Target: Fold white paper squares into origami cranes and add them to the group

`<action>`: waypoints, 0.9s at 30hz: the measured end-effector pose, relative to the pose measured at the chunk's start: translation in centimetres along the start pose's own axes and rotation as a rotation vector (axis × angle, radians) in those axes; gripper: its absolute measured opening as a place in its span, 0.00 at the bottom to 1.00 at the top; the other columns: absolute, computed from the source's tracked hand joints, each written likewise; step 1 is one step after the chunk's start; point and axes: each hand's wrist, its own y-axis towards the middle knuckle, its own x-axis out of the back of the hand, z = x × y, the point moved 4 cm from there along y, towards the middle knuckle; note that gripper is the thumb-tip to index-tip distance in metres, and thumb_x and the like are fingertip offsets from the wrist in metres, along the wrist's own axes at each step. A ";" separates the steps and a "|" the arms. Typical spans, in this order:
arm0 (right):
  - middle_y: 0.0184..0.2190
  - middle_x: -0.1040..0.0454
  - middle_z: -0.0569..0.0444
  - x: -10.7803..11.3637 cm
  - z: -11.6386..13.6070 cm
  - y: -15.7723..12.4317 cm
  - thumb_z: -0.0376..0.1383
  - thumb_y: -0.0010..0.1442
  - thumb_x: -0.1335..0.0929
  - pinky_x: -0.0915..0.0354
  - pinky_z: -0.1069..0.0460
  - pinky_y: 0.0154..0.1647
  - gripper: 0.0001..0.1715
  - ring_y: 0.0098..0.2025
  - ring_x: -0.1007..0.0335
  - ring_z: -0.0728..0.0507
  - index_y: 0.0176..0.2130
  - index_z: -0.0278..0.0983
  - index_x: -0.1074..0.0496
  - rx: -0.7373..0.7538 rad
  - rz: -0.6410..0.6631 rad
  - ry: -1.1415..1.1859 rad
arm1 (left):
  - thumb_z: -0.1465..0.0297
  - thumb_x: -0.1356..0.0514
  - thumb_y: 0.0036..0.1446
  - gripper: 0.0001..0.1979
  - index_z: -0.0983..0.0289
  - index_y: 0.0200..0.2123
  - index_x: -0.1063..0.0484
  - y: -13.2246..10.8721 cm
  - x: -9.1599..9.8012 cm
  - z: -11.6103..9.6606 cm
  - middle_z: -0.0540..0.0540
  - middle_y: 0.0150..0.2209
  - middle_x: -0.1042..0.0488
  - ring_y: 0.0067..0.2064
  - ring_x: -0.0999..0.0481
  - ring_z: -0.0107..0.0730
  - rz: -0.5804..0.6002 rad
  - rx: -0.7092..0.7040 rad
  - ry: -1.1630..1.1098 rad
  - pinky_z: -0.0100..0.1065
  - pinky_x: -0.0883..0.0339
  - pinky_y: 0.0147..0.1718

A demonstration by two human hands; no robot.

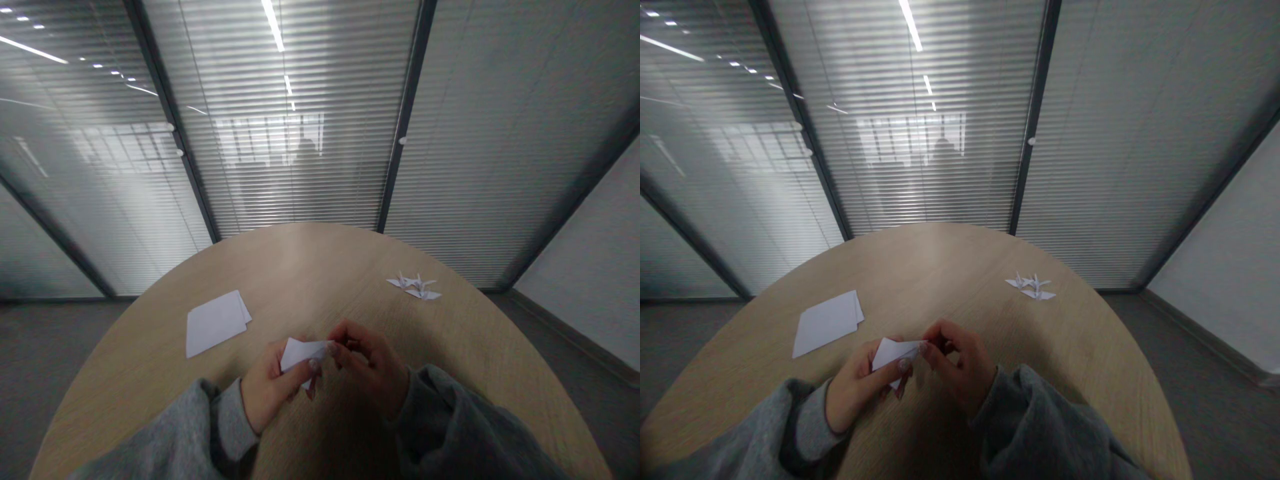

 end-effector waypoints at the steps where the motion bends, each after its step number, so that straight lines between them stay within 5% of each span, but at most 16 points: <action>1: 0.19 0.36 0.57 0.0 -0.1 0.0 0.51 0.56 0.37 0.41 0.54 0.23 0.21 0.23 0.38 0.49 0.27 0.36 0.35 -0.021 0.003 -0.003 | 0.52 0.42 0.50 0.21 0.67 0.26 0.33 0.0 -0.1 0.0 0.49 0.17 0.33 0.17 0.41 0.21 0.006 0.007 -0.008 0.24 0.49 0.15; 9: 0.18 0.37 0.57 0.0 -0.5 0.0 0.50 0.53 0.37 0.44 0.54 0.22 0.19 0.21 0.39 0.48 0.25 0.36 0.35 -0.146 -0.009 0.051 | 0.55 0.40 0.50 0.19 0.67 0.25 0.34 0.2 -0.2 -0.4 0.48 0.17 0.35 0.18 0.41 0.21 -0.016 -0.025 -0.016 0.25 0.49 0.16; 20: 0.16 0.37 0.58 0.4 -0.5 0.2 0.47 0.56 0.38 0.44 0.55 0.20 0.17 0.19 0.39 0.49 0.24 0.37 0.36 -0.122 -0.051 -0.016 | 0.49 0.47 0.55 0.25 0.68 0.28 0.31 0.4 0.2 0.0 0.54 0.21 0.26 0.14 0.42 0.19 -0.032 -0.006 0.017 0.23 0.48 0.13; 27: 0.16 0.37 0.59 0.5 -0.9 0.2 0.46 0.56 0.37 0.43 0.55 0.21 0.17 0.19 0.39 0.50 0.24 0.37 0.35 -0.130 -0.050 -0.059 | 0.48 0.43 0.50 0.25 0.68 0.28 0.30 0.2 0.1 0.0 0.55 0.21 0.25 0.12 0.41 0.17 -0.034 0.035 -0.014 0.21 0.48 0.11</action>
